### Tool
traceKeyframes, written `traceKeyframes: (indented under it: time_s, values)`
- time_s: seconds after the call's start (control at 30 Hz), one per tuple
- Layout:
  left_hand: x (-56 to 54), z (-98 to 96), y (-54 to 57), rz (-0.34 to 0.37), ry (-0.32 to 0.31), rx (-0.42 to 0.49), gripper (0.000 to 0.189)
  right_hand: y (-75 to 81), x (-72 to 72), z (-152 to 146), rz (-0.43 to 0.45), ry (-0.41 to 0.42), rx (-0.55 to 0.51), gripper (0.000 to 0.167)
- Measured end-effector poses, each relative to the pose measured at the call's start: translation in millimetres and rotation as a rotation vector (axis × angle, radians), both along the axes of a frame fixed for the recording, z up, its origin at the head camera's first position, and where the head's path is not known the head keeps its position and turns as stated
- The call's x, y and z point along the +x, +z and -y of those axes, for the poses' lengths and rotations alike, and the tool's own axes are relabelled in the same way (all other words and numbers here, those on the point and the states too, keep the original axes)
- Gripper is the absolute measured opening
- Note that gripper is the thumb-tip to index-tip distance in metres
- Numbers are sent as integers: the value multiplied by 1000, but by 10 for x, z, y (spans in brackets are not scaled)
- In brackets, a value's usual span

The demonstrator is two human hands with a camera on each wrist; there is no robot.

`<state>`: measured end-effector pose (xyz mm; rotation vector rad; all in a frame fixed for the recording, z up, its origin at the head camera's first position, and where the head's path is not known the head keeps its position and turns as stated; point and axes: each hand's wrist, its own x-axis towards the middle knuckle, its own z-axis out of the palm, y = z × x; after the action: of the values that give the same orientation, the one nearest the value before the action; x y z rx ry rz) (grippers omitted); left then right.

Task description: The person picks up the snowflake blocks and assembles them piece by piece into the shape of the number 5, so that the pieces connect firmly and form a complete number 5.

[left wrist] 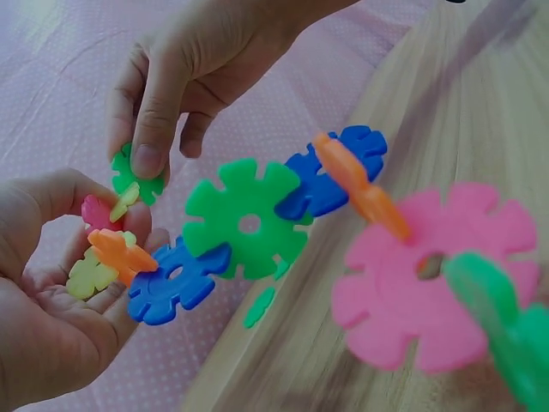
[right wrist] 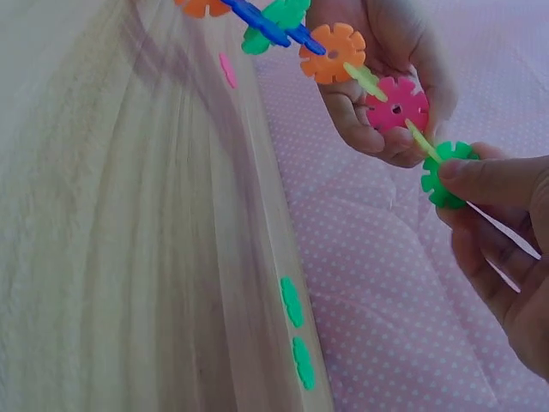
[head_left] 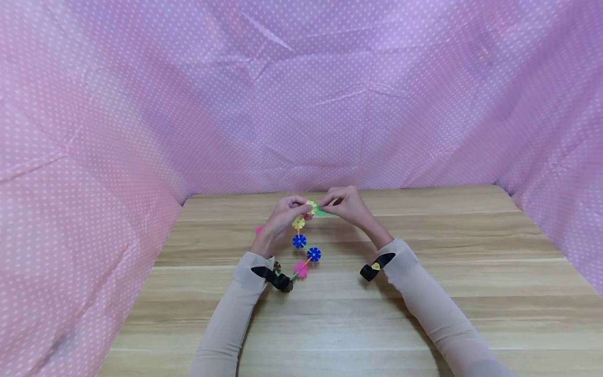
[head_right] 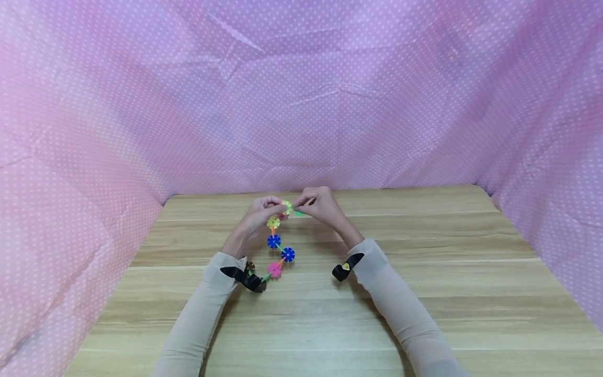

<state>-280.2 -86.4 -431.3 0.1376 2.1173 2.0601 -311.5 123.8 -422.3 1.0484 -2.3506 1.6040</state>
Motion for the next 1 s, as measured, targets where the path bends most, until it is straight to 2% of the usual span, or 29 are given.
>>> traceKeyframes:
  time_s: [0.23, 0.43, 0.6, 0.7, 0.83, 1.0]
  values:
    - [14, -27, -38, -30, -83, -19, 27, -59, -40, -52, 62, 8, 18, 7]
    - [18, -17, -44, -52, -79, -19, 26, -25, -82, -96, 104, 48, 94, 12]
    - [7, -3, -50, -55, -76, -13, 27, 101, -158, -233, 172, 108, 181, 25]
    - [-4, 10, -56, -54, -75, -23, 29, 162, -232, -323, 199, 116, 251, 26]
    - [-8, 30, -61, -48, -73, -45, 30, 137, -359, -392, 226, 122, 332, 25]
    - [-1, 50, -66, -27, -62, -64, 29, 31, -488, -403, 243, 158, 394, 28]
